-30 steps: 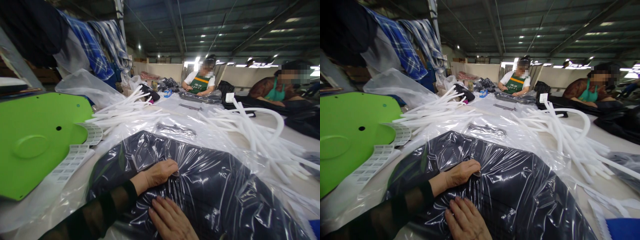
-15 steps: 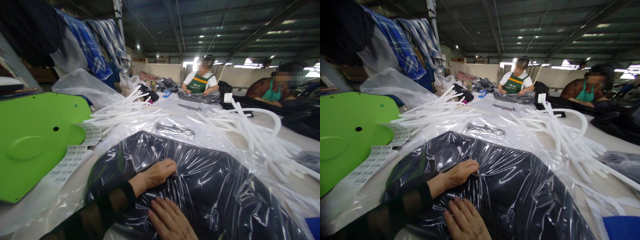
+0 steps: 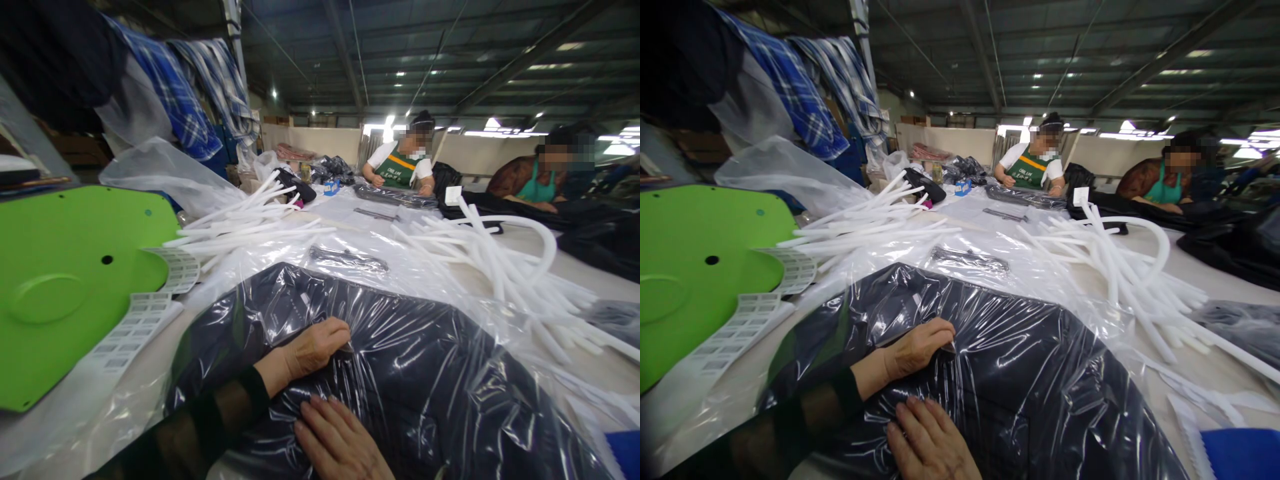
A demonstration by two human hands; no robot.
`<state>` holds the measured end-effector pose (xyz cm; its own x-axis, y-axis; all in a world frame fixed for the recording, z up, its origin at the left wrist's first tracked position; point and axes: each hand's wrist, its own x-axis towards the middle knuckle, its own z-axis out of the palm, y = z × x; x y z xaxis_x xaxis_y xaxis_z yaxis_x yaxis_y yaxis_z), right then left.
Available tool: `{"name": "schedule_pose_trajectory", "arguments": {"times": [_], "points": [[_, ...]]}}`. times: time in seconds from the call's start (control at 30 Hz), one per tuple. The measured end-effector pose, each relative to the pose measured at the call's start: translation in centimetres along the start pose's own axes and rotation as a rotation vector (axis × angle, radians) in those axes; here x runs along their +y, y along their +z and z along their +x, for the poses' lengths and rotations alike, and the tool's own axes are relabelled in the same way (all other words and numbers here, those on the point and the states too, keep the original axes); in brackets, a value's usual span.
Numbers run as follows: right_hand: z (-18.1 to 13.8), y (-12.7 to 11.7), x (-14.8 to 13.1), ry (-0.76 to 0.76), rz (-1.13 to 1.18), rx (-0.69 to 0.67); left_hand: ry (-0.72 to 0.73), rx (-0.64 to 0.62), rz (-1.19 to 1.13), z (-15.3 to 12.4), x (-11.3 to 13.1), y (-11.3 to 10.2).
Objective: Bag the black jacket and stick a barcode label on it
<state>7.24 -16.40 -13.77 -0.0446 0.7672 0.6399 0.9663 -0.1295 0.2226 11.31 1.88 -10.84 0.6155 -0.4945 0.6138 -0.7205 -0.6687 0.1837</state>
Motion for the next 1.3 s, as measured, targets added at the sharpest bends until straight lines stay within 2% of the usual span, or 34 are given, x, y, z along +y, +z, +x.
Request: {"name": "schedule_pose_trajectory", "arguments": {"times": [0.97, 1.1, 1.3], "points": [[-0.1, 0.2, -0.2, 0.013, 0.025, 0.011, -0.061, 0.071, -0.036, -0.8, -0.8, 0.9], [-0.2, 0.2, -0.3, 0.016, 0.032, 0.026, -0.073, 0.038, -0.043, -0.8, -0.8, 0.9], [-0.4, 0.2, -0.3, 0.042, 0.045, -0.004, -0.172, -0.119, -0.080, 0.6, 0.4, -0.5]]}}
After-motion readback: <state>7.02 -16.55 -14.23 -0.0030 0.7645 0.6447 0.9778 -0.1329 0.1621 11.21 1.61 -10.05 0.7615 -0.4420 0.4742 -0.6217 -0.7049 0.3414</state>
